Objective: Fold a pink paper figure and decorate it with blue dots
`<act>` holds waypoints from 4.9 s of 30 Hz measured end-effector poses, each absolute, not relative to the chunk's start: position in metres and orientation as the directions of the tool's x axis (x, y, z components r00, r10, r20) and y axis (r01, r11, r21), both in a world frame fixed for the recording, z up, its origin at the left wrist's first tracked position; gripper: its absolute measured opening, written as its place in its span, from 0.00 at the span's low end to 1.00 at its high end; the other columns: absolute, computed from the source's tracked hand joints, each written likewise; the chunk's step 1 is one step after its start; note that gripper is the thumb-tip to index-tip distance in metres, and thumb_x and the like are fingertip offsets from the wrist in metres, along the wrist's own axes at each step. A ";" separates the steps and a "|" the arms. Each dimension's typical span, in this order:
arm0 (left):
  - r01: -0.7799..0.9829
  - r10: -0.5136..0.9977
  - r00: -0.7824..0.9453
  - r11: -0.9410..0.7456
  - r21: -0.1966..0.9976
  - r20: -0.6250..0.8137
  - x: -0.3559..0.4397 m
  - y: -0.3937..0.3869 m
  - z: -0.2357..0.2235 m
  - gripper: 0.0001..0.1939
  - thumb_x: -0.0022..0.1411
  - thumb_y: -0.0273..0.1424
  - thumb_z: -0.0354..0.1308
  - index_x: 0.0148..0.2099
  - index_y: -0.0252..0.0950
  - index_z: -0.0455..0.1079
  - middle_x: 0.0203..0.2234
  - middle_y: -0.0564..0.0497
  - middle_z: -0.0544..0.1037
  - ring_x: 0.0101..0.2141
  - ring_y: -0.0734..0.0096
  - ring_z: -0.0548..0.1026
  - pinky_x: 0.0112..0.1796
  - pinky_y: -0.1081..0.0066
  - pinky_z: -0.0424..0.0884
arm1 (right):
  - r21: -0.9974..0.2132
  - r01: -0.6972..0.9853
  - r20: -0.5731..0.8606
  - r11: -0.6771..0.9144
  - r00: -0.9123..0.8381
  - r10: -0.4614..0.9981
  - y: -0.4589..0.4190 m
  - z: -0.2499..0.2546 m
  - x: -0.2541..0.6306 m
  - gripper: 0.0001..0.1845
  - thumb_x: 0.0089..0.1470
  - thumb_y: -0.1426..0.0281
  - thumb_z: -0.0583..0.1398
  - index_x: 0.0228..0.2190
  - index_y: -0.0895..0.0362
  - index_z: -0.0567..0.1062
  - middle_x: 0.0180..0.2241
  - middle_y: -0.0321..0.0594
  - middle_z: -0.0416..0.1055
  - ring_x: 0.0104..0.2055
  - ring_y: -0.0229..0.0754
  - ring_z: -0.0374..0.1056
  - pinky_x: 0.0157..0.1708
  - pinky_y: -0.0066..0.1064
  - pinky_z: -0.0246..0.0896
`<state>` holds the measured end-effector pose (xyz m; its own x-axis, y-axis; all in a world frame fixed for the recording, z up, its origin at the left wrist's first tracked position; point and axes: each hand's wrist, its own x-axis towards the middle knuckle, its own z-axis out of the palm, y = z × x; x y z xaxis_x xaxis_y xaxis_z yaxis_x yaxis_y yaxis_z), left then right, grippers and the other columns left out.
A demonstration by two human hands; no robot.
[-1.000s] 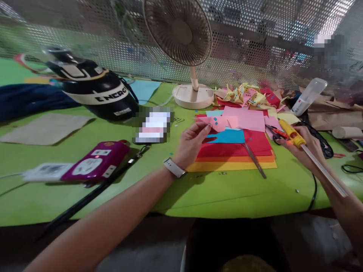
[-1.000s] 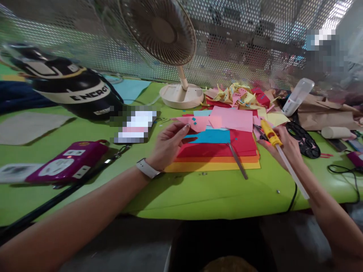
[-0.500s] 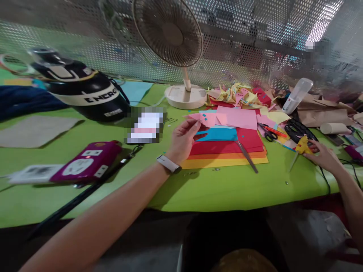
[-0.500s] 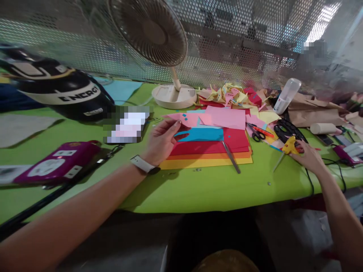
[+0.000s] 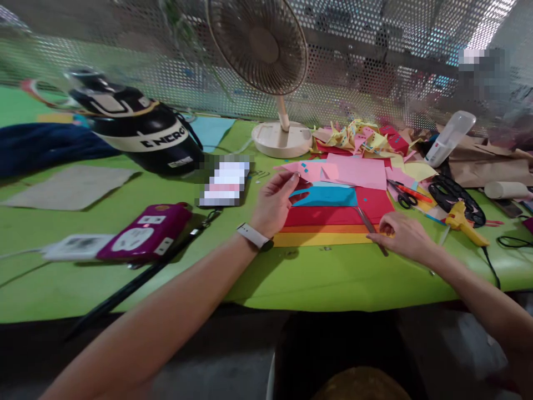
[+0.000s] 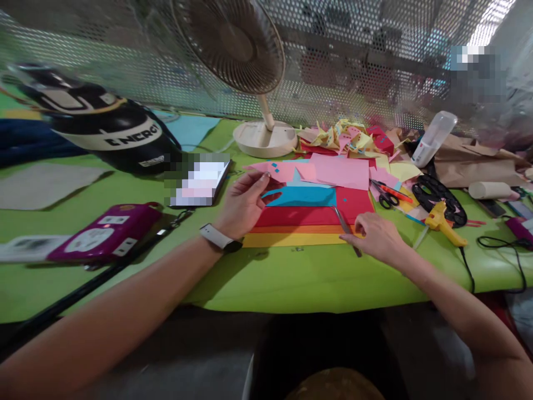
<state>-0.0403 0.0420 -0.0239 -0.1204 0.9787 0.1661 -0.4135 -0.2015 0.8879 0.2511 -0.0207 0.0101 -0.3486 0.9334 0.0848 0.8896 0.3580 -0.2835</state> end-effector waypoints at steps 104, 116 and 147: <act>-0.498 0.992 -0.123 -0.037 0.867 -0.028 -0.039 0.042 -0.020 0.08 0.52 0.30 0.71 0.33 0.36 0.76 0.28 0.54 0.79 0.33 0.73 0.76 0.41 0.68 0.75 | -0.883 0.246 0.334 0.401 -0.274 0.902 0.078 -0.032 0.154 0.17 0.59 0.52 0.58 0.38 0.53 0.69 0.26 0.34 0.74 0.28 0.41 0.77 0.29 0.32 0.71; -0.484 0.993 -0.116 -0.028 0.874 -0.032 -0.040 0.043 -0.022 0.09 0.52 0.32 0.71 0.34 0.37 0.76 0.29 0.54 0.79 0.35 0.72 0.77 0.43 0.66 0.75 | -0.886 0.199 0.374 0.420 -0.231 0.898 0.077 -0.031 0.153 0.16 0.59 0.53 0.58 0.38 0.52 0.68 0.27 0.33 0.74 0.27 0.38 0.76 0.29 0.32 0.72; -0.484 0.993 -0.111 -0.018 0.875 -0.041 -0.038 0.042 -0.019 0.07 0.53 0.30 0.70 0.34 0.38 0.76 0.29 0.54 0.80 0.34 0.72 0.77 0.40 0.70 0.74 | -0.431 0.552 0.502 0.714 -0.511 0.698 0.066 -0.022 0.163 0.13 0.64 0.59 0.54 0.40 0.52 0.74 0.35 0.42 0.78 0.37 0.45 0.75 0.36 0.36 0.69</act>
<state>-0.0380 0.0421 -0.0194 -0.1114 0.9929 -0.0415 -0.4839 -0.0178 0.8749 0.1627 0.0664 -0.0225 -0.5109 0.6980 0.5017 0.5522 0.7138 -0.4308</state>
